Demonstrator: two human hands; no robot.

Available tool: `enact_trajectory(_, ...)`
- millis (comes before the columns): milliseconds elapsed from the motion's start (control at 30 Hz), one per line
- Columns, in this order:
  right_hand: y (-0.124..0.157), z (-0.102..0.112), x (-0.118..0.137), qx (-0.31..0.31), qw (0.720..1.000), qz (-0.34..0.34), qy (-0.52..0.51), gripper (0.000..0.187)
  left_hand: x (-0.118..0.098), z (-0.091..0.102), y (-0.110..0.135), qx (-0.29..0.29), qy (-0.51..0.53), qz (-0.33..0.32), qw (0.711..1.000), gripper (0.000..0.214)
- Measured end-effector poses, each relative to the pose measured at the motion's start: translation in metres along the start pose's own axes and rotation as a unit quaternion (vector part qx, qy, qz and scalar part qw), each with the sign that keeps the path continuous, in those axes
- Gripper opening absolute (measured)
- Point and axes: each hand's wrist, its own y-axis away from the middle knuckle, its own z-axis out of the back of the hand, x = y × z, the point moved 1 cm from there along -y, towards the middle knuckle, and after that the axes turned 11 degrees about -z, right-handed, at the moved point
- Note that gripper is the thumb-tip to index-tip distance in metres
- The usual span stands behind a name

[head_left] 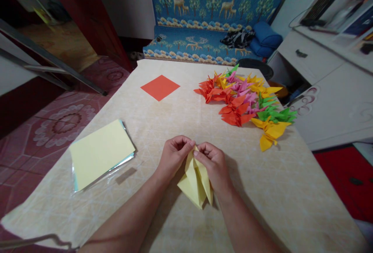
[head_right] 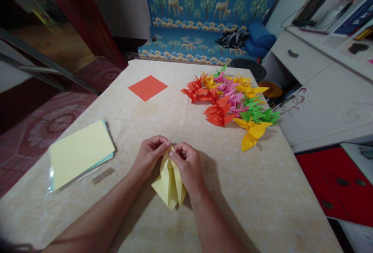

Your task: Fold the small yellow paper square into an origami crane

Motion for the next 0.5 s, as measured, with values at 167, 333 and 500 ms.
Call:
enact_trajectory(167, 0.001, -0.001, 0.002, -0.009, 1.000, -0.001, 0.011, 0.010, -0.002, -0.001, 0.000, 0.006, -0.005, -0.007, 1.000, 0.025)
enact_trajectory(333, -0.001, 0.007, -0.001, -0.153, 0.986, 0.053, -0.037, 0.015, -0.003, -0.001, -0.002, 0.005, 0.019, 0.001, 1.000, 0.026)
enact_trajectory(500, -0.001, 0.011, 0.003, -0.251, 0.961, 0.117, -0.019, 0.018, -0.007, -0.002, -0.002, 0.008, -0.002, -0.009, 1.000, 0.024)
